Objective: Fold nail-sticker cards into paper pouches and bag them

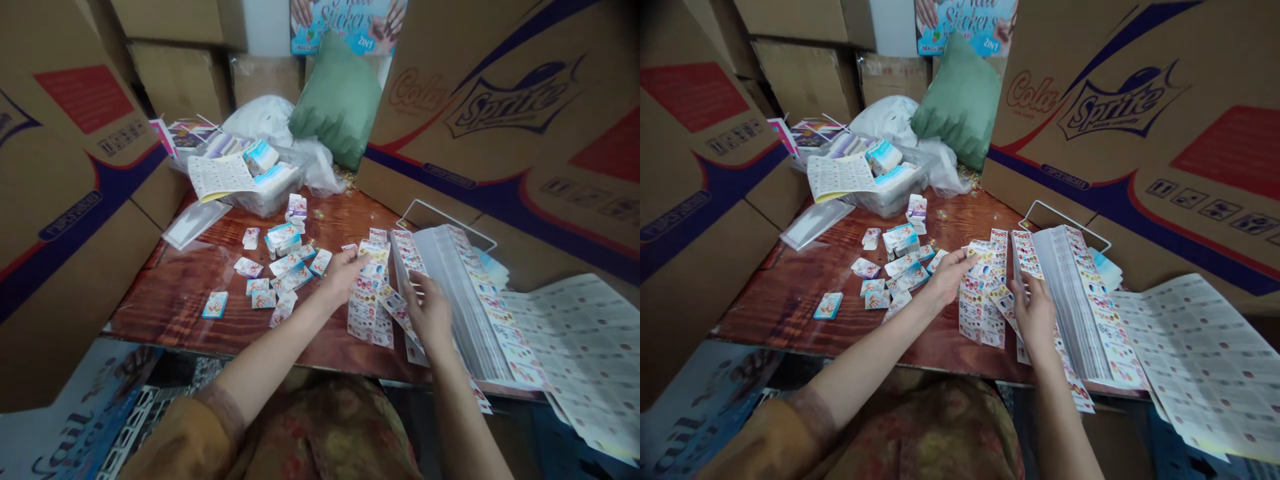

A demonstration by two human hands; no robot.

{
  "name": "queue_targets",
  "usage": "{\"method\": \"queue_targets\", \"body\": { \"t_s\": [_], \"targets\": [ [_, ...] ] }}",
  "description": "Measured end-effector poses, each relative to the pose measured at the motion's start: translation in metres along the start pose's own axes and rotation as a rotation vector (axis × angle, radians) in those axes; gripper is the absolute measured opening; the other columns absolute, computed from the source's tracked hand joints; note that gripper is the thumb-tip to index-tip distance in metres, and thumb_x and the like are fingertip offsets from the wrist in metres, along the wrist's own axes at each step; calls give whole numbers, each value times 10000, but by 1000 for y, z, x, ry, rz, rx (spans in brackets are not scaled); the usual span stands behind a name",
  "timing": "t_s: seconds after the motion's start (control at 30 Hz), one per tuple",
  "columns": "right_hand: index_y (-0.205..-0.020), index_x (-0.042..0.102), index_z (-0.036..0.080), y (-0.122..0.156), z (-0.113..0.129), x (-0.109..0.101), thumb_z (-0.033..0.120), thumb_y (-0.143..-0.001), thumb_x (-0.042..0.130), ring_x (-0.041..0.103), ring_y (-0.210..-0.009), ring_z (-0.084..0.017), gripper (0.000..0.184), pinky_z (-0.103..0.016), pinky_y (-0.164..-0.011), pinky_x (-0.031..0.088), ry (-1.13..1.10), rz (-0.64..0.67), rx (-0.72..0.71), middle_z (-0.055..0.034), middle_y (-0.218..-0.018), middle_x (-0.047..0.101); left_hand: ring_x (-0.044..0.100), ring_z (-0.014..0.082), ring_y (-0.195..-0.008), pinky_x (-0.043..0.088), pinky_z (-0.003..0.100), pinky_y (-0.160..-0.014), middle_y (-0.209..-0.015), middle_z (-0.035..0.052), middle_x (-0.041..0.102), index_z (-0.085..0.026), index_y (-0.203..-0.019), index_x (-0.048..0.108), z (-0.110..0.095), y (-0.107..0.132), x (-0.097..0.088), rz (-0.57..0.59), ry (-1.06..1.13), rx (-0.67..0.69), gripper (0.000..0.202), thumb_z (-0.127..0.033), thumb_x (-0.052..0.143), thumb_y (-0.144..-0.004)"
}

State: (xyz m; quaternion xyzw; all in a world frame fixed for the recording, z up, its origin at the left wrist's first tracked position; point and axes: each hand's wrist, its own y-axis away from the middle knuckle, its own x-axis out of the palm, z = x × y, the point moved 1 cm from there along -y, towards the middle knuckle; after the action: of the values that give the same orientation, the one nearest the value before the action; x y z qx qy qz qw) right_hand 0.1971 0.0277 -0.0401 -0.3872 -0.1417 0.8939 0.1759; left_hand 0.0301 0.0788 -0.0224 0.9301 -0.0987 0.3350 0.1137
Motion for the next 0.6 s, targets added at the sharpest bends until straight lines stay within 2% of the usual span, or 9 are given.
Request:
{"method": "queue_targets", "body": {
  "t_s": [0.1,0.17,0.2,0.23,0.33,0.4,0.53,0.6],
  "targets": [
    [-1188,567,185,1,7,-2,530,-869,490,620,-886,-227,477,-394,-791,501,-348,43,111,-101,-997,656,556,100,-606,450,256,-658,-651,-19,608,-123,-783,631,-4,6,-4,53,-133,44,365,-386,799,-594],
    [-1345,436,243,6,25,-3,512,-863,526,624,-856,-199,560,-353,-758,509,-534,75,95,-72,-1014,645,525,94,-604,421,238,-634,-638,-24,582,-127,-741,622,-3,15,-3,96,-269,52,335,-411,766,-635],
    [-1388,387,266,9,36,-4,502,-850,557,618,-848,-194,611,-343,-749,507,-546,82,60,-65,-1019,637,510,92,-606,406,230,-626,-631,-27,568,-131,-722,615,-3,20,-2,123,-338,56,321,-421,740,-666],
    [-1388,399,274,11,45,-5,498,-828,593,607,-849,-197,634,-344,-752,500,-496,80,16,-63,-1014,629,496,91,-609,392,225,-624,-626,-30,554,-135,-702,604,-4,26,0,150,-401,65,307,-425,704,-706],
    [-1218,603,248,13,63,-10,520,-776,650,568,-855,-221,521,-373,-776,479,-226,69,-102,-66,-935,604,470,93,-627,371,220,-638,-635,-33,525,-149,-675,568,-8,43,3,201,-555,113,256,-353,563,-830],
    [-1115,671,242,12,65,-12,557,-760,649,560,-881,-236,475,-389,-787,477,-143,61,-125,-72,-921,593,473,104,-651,375,225,-649,-656,-29,519,-155,-700,564,-13,52,3,220,-655,171,223,-280,488,-869],
    [-999,720,251,14,63,-12,560,-734,674,555,-1068,-267,410,-418,-902,452,-255,77,-111,-100,-1112,606,527,141,-755,405,252,-715,-777,5,584,-160,-816,596,-18,67,3,252,-802,290,211,-234,419,-905],
    [-911,741,248,18,64,-10,519,-755,672,585,-1045,-258,321,-400,-901,458,-363,127,-80,-87,-1117,636,553,153,-797,421,265,-748,-833,22,611,-166,-882,597,-17,73,3,224,-798,308,194,-229,416,-909]
  ]
}}
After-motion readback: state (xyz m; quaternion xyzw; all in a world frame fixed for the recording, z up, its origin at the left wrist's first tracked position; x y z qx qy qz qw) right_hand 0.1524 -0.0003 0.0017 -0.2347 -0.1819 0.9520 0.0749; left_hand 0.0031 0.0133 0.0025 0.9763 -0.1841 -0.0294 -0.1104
